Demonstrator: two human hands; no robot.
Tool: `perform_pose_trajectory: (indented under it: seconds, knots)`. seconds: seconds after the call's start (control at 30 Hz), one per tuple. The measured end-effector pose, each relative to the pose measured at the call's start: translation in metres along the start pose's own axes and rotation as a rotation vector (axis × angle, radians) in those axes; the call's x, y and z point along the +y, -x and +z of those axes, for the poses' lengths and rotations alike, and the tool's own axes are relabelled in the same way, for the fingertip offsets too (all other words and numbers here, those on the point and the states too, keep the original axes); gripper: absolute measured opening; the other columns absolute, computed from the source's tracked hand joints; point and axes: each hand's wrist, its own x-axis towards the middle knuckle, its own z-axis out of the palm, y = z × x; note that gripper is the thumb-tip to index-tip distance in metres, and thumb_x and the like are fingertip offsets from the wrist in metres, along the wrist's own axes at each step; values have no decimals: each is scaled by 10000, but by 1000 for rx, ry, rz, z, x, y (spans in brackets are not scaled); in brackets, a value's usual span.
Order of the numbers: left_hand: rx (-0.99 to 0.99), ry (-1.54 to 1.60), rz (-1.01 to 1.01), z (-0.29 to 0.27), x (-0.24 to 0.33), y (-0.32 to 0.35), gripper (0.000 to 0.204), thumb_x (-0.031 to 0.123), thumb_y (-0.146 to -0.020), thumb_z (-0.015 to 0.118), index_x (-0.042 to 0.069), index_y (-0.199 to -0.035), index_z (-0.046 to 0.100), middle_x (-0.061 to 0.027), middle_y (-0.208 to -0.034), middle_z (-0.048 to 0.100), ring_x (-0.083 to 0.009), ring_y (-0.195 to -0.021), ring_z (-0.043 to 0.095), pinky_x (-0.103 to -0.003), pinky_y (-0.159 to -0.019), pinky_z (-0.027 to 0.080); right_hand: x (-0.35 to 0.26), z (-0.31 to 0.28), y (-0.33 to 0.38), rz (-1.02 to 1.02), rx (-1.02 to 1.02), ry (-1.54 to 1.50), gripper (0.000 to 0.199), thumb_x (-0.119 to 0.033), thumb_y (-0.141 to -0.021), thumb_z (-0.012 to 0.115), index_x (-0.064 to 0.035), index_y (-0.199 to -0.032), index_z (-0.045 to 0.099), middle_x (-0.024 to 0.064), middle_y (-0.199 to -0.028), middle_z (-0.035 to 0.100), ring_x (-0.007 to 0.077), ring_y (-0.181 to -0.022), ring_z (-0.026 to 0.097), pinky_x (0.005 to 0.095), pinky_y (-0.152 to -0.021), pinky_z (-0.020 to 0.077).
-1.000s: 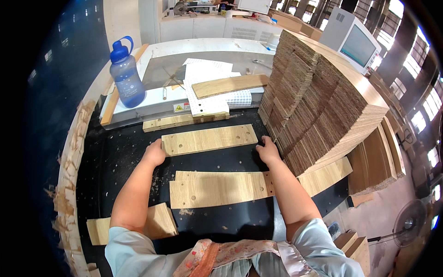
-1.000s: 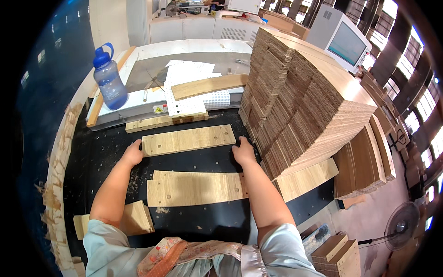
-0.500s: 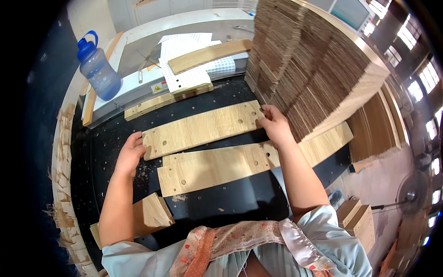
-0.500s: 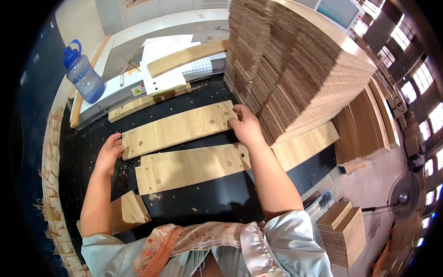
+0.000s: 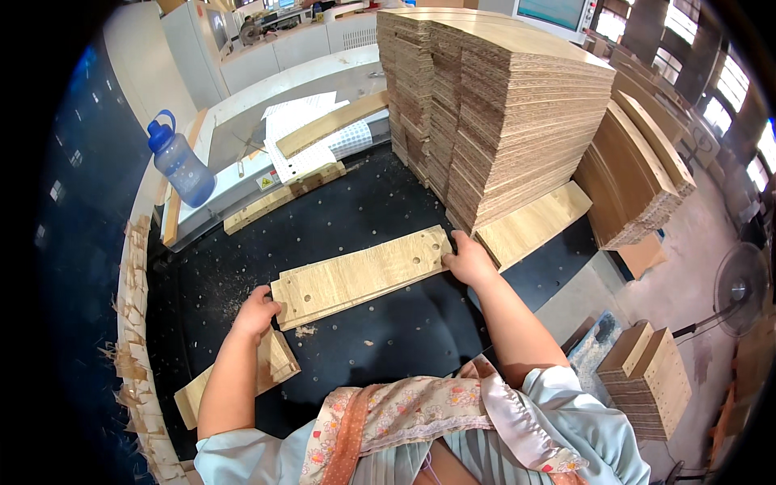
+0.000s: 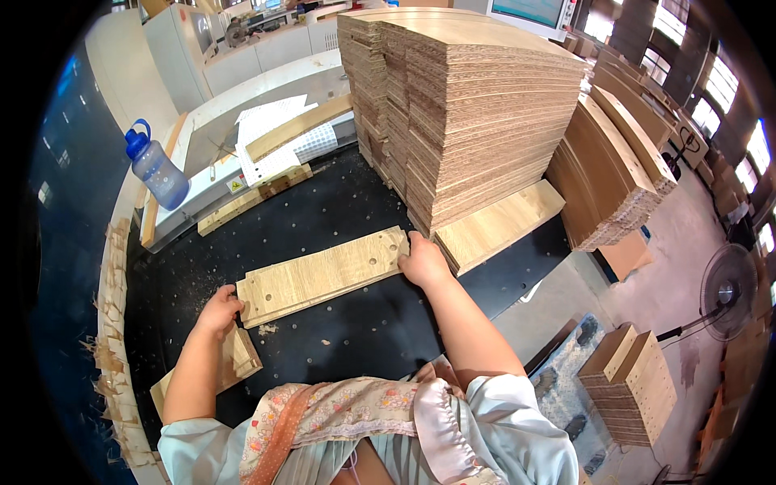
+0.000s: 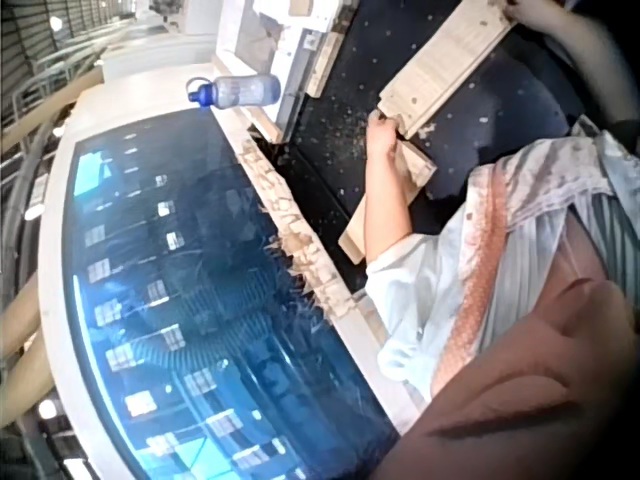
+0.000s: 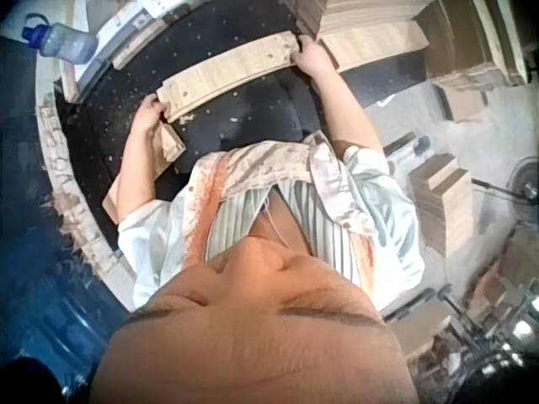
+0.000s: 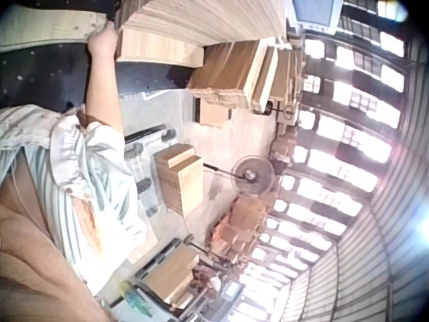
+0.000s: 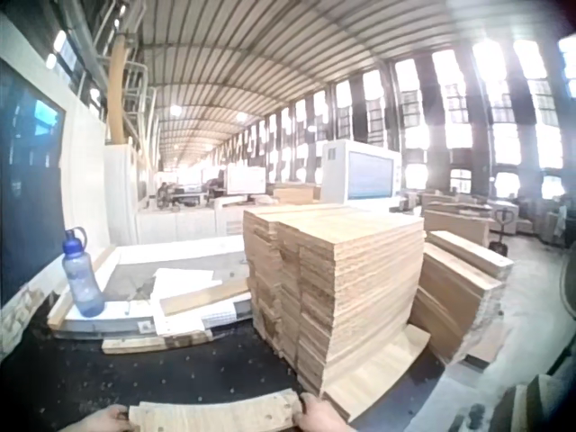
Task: The person applies adhesive labels to the ends of stacked wooden panels, then handles individual panels to check their holes.
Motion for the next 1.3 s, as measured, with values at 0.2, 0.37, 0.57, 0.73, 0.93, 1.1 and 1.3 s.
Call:
perform_pose_trajectory:
  seconds: [0.2, 0.37, 0.57, 0.73, 0.93, 1.1, 1.3]
  knots:
    - [87, 80, -77, 19, 20, -7, 545, 14, -733, 540, -35, -1260, 410, -94, -859, 568, -157, -784, 528, -272, -689, 420, 22, 9, -35, 140, -152, -156, 574, -207, -707, 651, 8, -1212, 486, 240, -1105, 581, 336, -1052, 559, 365, -899, 439]
    - [88, 210, -30, 11, -8, -34, 608, -33, -725, 506, -28, -1315, 357, -130, -985, 576, -173, -860, 538, -273, -729, 418, 14, 19, -23, -2, -32, -235, 566, -60, -673, 646, 8, -1211, 481, 216, -1095, 591, 314, -1052, 562, 347, -908, 430]
    - [258, 499, 298, 23, 21, -17, 731, -164, -709, 421, 22, -1389, 232, -102, -1138, 497, -203, -1043, 504, -284, -858, 418, 23, 39, -8, -163, 234, -818, 559, 150, -682, 476, -2, -1219, 437, 135, -1114, 555, 212, -1068, 536, 286, -906, 419]
    - [180, 287, 369, 15, 7, 5, 805, -177, -691, 507, 124, -1399, 268, -78, -1127, 472, -189, -1020, 494, -290, -883, 421, 43, 53, 28, -222, 285, -1005, 584, 167, -676, 480, -14, -1227, 408, 107, -1118, 511, 203, -1097, 500, 293, -927, 406]
    - [23, -671, 492, 8, 30, 22, 698, 233, -653, 769, 74, -1265, 474, -178, -1272, 420, -338, -1226, 369, -404, -1039, 297, 47, 36, 25, -283, 253, -512, 662, 81, -657, 652, -43, -1264, 417, 114, -1157, 528, 209, -1069, 511, 296, -917, 407]
    - [-97, -1145, 632, 73, 74, 48, 864, 417, -622, 763, 108, -1335, 384, -203, -1381, 327, -360, -1339, 204, -562, -1068, 155, 46, 35, 23, -266, 147, -477, 594, 19, -633, 703, -69, -1181, 492, 148, -1113, 533, 283, -1052, 530, 324, -905, 428]
    - [-179, -1238, 686, 120, 54, 32, 870, 184, -633, 727, 57, -1364, 272, -245, -1365, 320, -382, -1280, 305, -454, -1055, 275, 47, 42, 23, -310, 154, -404, 578, 35, -641, 650, -59, -1186, 483, 155, -1139, 523, 300, -1083, 520, 329, -916, 428]
